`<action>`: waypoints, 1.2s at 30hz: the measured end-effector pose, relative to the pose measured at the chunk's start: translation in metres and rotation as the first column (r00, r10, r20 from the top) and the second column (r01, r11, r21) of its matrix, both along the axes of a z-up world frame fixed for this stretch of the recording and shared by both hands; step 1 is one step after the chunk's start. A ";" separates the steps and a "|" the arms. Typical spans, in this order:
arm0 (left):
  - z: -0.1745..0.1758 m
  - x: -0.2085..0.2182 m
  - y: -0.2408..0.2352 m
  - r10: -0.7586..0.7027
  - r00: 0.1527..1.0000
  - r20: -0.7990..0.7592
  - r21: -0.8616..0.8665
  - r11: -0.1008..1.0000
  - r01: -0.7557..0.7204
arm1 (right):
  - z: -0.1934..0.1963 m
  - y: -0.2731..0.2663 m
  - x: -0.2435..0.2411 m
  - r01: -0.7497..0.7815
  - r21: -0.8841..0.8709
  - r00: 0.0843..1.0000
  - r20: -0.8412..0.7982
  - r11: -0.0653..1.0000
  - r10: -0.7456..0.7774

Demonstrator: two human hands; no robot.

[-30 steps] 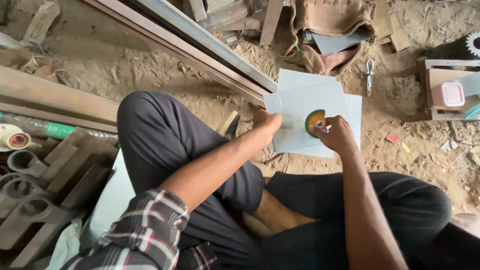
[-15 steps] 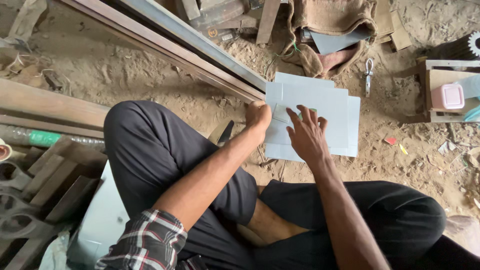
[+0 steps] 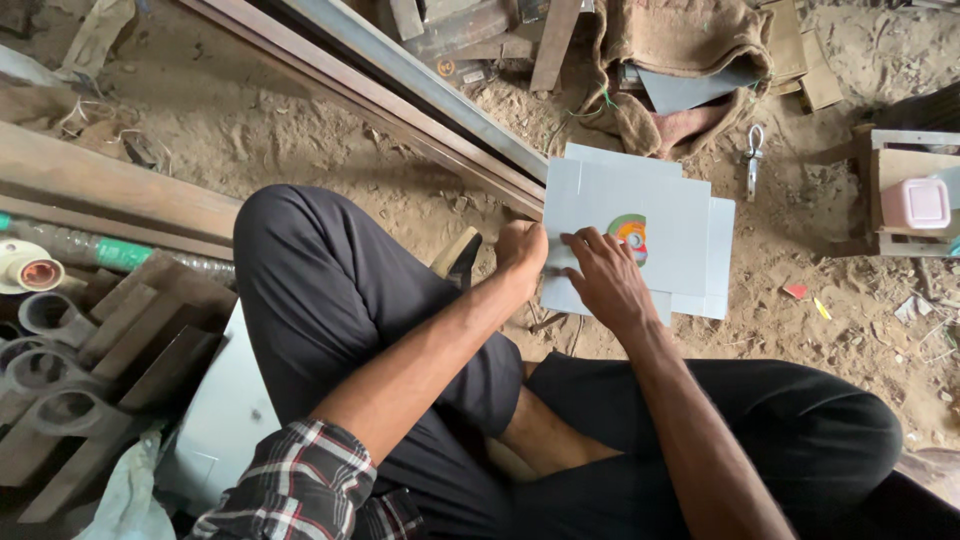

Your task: The person applies adhesive strips to a small gray panel using a circular tool to press them down.

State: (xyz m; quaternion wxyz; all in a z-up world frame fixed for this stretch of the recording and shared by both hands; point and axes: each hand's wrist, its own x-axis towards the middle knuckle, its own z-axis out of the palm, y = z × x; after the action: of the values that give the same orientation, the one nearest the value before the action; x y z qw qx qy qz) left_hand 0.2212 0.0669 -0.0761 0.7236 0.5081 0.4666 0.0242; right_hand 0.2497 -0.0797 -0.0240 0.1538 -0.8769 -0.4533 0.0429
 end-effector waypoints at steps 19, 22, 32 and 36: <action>0.006 -0.006 0.005 -0.028 0.964 -0.264 0.174 0.982 0.076 | -0.002 0.004 -0.005 -0.023 -0.065 0.999 0.041 0.998 0.026; 0.011 -0.007 0.006 -0.037 0.966 -0.257 0.172 0.982 0.083 | -0.002 0.006 -0.005 -0.033 -0.075 0.998 0.056 0.997 0.037; 0.008 -0.007 0.007 -0.009 0.968 -0.251 0.196 0.979 0.060 | -0.002 0.007 -0.005 -0.049 -0.088 0.997 0.055 0.995 0.054; 0.009 -0.007 0.007 -0.048 0.964 -0.260 0.185 0.978 0.099 | 0.003 0.006 -0.005 -0.044 -0.056 0.999 0.011 0.997 0.044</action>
State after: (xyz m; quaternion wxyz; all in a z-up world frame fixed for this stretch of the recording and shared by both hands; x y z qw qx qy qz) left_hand 0.2139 0.0735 -0.0672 0.6044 0.5931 0.5314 -0.0221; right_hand 0.2446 -0.0738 -0.0208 0.1254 -0.8709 -0.4721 0.0534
